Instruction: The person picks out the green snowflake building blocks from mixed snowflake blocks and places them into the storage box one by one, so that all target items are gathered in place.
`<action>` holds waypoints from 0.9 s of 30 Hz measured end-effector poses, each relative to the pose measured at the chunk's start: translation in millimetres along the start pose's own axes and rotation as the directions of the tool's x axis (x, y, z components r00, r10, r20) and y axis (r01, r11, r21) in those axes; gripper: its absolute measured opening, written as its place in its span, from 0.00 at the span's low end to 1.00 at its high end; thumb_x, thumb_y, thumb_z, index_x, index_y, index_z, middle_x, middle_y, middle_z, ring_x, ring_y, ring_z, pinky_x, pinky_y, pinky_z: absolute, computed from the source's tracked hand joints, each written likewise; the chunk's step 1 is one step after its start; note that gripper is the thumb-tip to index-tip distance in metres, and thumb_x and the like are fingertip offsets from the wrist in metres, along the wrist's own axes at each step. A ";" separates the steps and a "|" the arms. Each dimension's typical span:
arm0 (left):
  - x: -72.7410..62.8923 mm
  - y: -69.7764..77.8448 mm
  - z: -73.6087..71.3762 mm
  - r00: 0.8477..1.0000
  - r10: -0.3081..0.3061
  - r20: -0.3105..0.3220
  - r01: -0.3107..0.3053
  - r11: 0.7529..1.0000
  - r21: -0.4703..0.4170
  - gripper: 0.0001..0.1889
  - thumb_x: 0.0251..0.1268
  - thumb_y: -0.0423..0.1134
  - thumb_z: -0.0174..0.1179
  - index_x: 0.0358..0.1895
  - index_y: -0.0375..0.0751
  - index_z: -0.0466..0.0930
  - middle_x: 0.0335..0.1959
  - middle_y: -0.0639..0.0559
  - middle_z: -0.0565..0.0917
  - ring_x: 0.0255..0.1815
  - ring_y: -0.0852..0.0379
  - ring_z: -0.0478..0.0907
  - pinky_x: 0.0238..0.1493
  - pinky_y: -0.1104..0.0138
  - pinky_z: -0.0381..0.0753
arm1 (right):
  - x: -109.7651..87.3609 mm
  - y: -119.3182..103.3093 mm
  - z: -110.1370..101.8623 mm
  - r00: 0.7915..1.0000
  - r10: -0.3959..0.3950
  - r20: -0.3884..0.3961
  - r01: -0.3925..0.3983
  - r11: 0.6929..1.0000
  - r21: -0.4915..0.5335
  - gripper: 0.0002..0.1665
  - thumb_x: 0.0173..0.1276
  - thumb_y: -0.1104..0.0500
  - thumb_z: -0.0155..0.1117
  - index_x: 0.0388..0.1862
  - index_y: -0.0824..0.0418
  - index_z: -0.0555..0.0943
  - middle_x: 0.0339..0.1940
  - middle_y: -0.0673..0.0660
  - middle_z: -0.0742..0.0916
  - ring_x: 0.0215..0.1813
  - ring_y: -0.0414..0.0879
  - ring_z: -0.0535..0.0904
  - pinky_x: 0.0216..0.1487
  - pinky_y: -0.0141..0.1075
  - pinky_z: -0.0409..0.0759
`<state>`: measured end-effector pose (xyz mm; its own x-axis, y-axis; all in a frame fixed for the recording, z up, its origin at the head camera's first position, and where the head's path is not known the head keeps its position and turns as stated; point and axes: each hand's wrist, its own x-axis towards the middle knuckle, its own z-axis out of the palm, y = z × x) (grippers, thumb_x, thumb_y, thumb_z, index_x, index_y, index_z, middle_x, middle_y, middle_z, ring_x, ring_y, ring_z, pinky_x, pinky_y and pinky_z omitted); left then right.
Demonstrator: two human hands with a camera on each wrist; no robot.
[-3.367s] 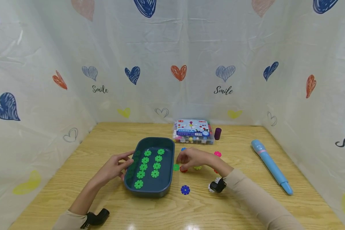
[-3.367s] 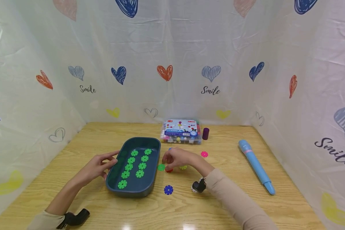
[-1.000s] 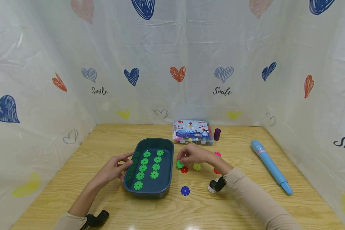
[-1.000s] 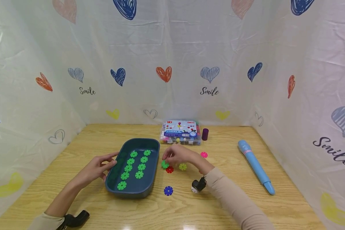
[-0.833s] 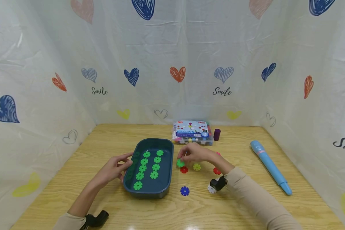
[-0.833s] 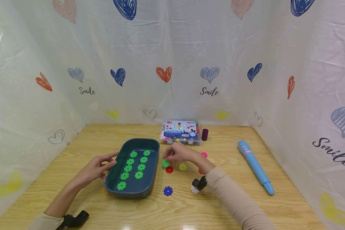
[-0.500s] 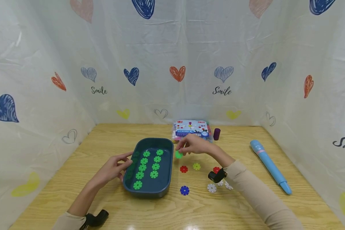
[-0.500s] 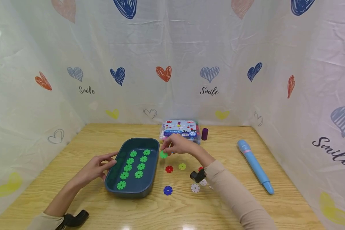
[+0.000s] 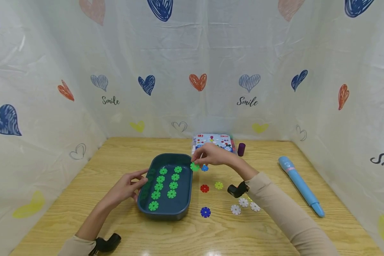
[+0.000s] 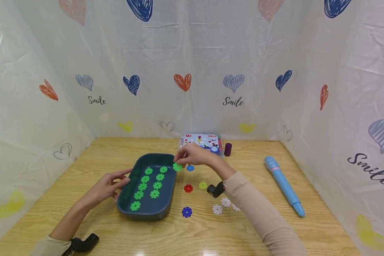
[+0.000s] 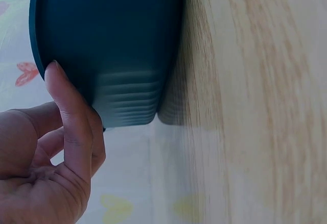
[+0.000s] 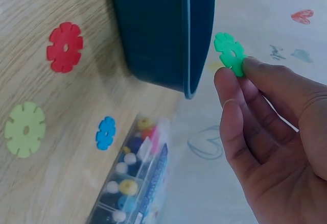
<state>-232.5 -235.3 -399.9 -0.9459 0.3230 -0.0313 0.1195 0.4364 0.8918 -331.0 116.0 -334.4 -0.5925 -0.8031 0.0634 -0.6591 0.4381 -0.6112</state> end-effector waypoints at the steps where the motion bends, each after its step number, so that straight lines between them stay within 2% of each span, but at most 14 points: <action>1: -0.1 0.0 0.0 1.000 0.000 0.001 0.000 1.000 -0.001 0.31 0.75 0.45 0.53 0.75 0.37 0.60 0.47 0.31 0.74 0.25 0.58 0.77 0.21 0.63 0.84 | 1.5 -1.5 -0.2 1.000 0.000 0.004 0.000 1.000 -0.007 0.08 0.71 0.62 0.62 0.43 0.62 0.86 0.34 0.56 0.89 0.29 0.40 0.85 0.38 0.47 0.87; 6: 0.1 0.5 0.1 1.000 0.000 0.001 0.000 1.000 -0.003 0.31 0.75 0.45 0.53 0.75 0.37 0.60 0.48 0.31 0.74 0.26 0.58 0.77 0.22 0.64 0.84 | 10.1 -12.4 0.4 0.999 0.000 0.040 0.001 1.000 -0.026 0.08 0.71 0.62 0.62 0.44 0.62 0.86 0.36 0.56 0.89 0.34 0.51 0.87 0.41 0.45 0.88; 8: 0.3 0.7 0.2 1.000 0.000 0.000 0.000 1.000 -0.005 0.31 0.75 0.45 0.53 0.75 0.37 0.60 0.48 0.31 0.74 0.26 0.57 0.77 0.22 0.64 0.84 | 14.2 -16.1 1.5 0.998 0.002 0.058 -0.001 1.000 -0.021 0.08 0.71 0.63 0.62 0.44 0.63 0.86 0.36 0.57 0.89 0.34 0.51 0.87 0.41 0.44 0.88; 12: 0.6 0.9 0.9 1.000 -0.002 0.002 0.002 1.000 -0.006 0.30 0.75 0.45 0.53 0.75 0.37 0.59 0.48 0.30 0.74 0.25 0.57 0.77 0.21 0.64 0.84 | 23.5 -19.9 5.7 0.995 0.012 0.096 -0.011 1.000 -0.014 0.09 0.71 0.63 0.62 0.45 0.64 0.85 0.36 0.57 0.89 0.32 0.43 0.86 0.39 0.41 0.88; 16: 0.5 0.8 1.8 1.000 -0.001 0.004 0.001 1.000 -0.006 0.30 0.75 0.44 0.53 0.75 0.37 0.59 0.47 0.30 0.73 0.24 0.57 0.77 0.21 0.64 0.84 | 33.3 -22.9 12.1 0.991 0.022 0.130 -0.023 1.000 0.013 0.10 0.71 0.64 0.62 0.45 0.67 0.85 0.35 0.57 0.89 0.34 0.49 0.87 0.37 0.39 0.87; 20: 0.6 0.8 2.1 1.000 0.001 0.006 -0.001 1.000 -0.011 0.31 0.75 0.44 0.53 0.75 0.37 0.59 0.47 0.30 0.73 0.24 0.58 0.77 0.21 0.64 0.84 | 42.4 -27.5 20.2 0.986 0.044 0.163 -0.050 0.998 0.035 0.08 0.70 0.63 0.62 0.44 0.65 0.85 0.36 0.56 0.89 0.37 0.54 0.88 0.36 0.35 0.87; 27: 0.9 0.6 0.6 1.000 -0.002 0.007 0.002 1.000 -0.004 0.31 0.75 0.45 0.53 0.75 0.37 0.59 0.48 0.30 0.74 0.25 0.57 0.78 0.22 0.63 0.84 | 54.8 -37.1 32.9 0.967 0.070 0.244 -0.077 0.997 0.020 0.05 0.71 0.64 0.62 0.41 0.61 0.85 0.36 0.55 0.88 0.38 0.52 0.88 0.37 0.34 0.87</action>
<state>-233.1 -234.2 -399.6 -0.9440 0.3280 -0.0364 0.1164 0.4341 0.8933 -323.7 42.5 -334.2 -0.5063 -0.8447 -0.1735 -0.6025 0.4904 -0.6296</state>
